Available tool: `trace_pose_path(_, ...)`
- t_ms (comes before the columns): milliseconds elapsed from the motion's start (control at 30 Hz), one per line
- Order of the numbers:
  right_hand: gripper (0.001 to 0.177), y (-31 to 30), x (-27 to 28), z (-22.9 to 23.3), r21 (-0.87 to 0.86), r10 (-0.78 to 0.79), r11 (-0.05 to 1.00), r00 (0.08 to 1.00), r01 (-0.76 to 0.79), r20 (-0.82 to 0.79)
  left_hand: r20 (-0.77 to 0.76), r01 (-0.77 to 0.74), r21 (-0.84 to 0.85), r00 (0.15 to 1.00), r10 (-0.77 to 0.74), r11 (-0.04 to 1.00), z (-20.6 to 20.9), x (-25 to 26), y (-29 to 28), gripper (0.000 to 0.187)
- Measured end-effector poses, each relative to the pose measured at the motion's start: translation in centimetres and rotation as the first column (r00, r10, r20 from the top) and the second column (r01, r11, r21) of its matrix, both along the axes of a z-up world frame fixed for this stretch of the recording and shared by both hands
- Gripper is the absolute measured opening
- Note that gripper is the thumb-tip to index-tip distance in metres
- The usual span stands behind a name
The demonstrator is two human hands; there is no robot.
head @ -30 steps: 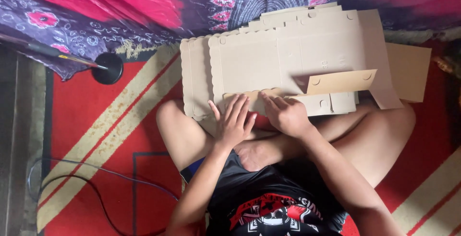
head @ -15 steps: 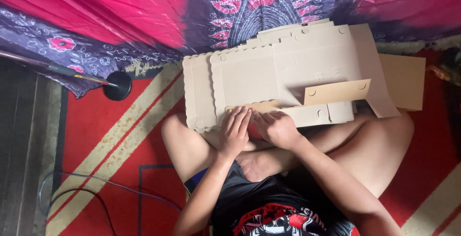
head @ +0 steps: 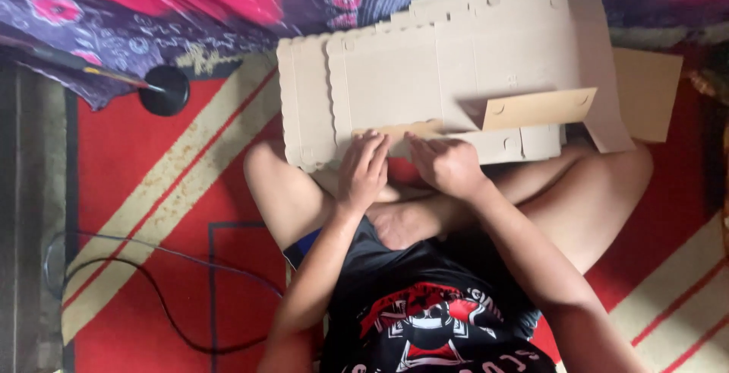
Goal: Assembling cardboard boxes by folding flat pre-cut sheets along scored lines and tucking in tabs.
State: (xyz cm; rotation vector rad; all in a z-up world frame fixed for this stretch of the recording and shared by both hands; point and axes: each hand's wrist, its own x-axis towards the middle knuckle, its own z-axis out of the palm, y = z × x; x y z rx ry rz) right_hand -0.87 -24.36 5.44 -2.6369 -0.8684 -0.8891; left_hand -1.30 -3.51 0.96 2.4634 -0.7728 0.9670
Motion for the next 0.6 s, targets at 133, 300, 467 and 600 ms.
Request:
trace_pose_path(133,0.021,-1.4,-0.8,-0.9,-0.017,-0.023,1.0,0.996,0.021,-0.089,-0.042,0.0,0.005,0.999,0.0,1.0,-0.6,-0.8,0.1,0.036)
trace_pose_path(300,0.015,-2.5,0.4,-1.3,-0.046,-0.099,0.994,0.995,0.099,0.01,0.076,-0.027,-0.051,0.997,0.031,0.998,0.2,0.5,-0.3,0.03)
trace_pose_path(467,0.014,-2.2,0.5,-1.2,0.008,-0.071,0.997,0.997,0.071,0.016,0.056,-0.025,-0.056,0.998,0.028,0.998,0.2,0.5,-0.3,0.032)
trace_pose_path(600,0.021,-2.1,0.4,-0.9,0.006,-0.032,0.999,0.999,0.032,-0.028,0.058,-0.007,-0.056,0.998,0.011,0.998,0.2,0.7,-0.3,0.031)
